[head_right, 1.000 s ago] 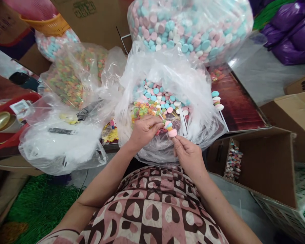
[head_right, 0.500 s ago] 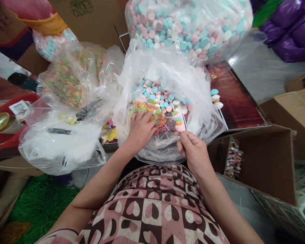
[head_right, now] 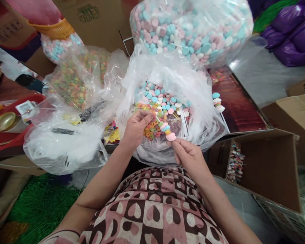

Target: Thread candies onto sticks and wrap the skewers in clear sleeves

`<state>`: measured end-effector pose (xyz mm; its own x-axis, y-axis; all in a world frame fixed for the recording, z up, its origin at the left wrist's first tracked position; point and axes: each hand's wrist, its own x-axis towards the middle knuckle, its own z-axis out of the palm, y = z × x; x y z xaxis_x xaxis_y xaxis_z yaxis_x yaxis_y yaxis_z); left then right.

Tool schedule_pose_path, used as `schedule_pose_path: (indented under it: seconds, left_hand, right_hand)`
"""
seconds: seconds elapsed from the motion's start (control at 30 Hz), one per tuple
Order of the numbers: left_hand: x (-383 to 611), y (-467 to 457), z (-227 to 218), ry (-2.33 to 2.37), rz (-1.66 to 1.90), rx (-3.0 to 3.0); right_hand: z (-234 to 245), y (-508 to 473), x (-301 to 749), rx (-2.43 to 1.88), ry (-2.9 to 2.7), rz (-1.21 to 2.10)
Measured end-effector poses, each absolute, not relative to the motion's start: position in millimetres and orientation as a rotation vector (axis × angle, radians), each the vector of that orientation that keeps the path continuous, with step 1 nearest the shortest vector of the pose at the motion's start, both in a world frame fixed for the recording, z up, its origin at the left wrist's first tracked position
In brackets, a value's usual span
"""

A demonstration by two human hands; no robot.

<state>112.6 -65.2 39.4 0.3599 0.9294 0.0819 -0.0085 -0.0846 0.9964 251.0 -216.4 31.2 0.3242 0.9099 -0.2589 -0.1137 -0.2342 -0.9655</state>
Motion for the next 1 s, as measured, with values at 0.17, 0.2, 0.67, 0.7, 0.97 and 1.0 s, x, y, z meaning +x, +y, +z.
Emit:
schedule_pose_path:
  seconds: [0.17,0.2,0.67,0.7,0.97,1.0]
  left_hand:
    - [122.3,-69.5,34.6,0.821,1.012,1.184]
    - [122.3,-70.3,33.3,0.824,1.021,1.21]
    - [120.6,-92.9,29.7,0.86,1.036,1.913]
    - [120.8,-92.4,30.4,0.86,1.002,1.888]
    - [125.7,-85.8,37.6,0.751,0.796,1.26]
    - [125.4,-84.2,38.5,0.752,0.792,1.264]
  right_hand:
    - [24.8,-216.9,248.1,-1.516,-0.842,1.11]
    - [24.0,-216.9,248.3,-1.523,-0.855,1.105]
    - [21.2,-211.2,242.8,-1.512,-0.739,1.214]
    - [19.7,-210.7,243.1,-1.509,-0.729,1.201]
    - [15.7,-209.2,249.8,-1.448,-0.68,1.179]
    - [17.1,-208.8,249.9,-1.416,-0.645,1.204]
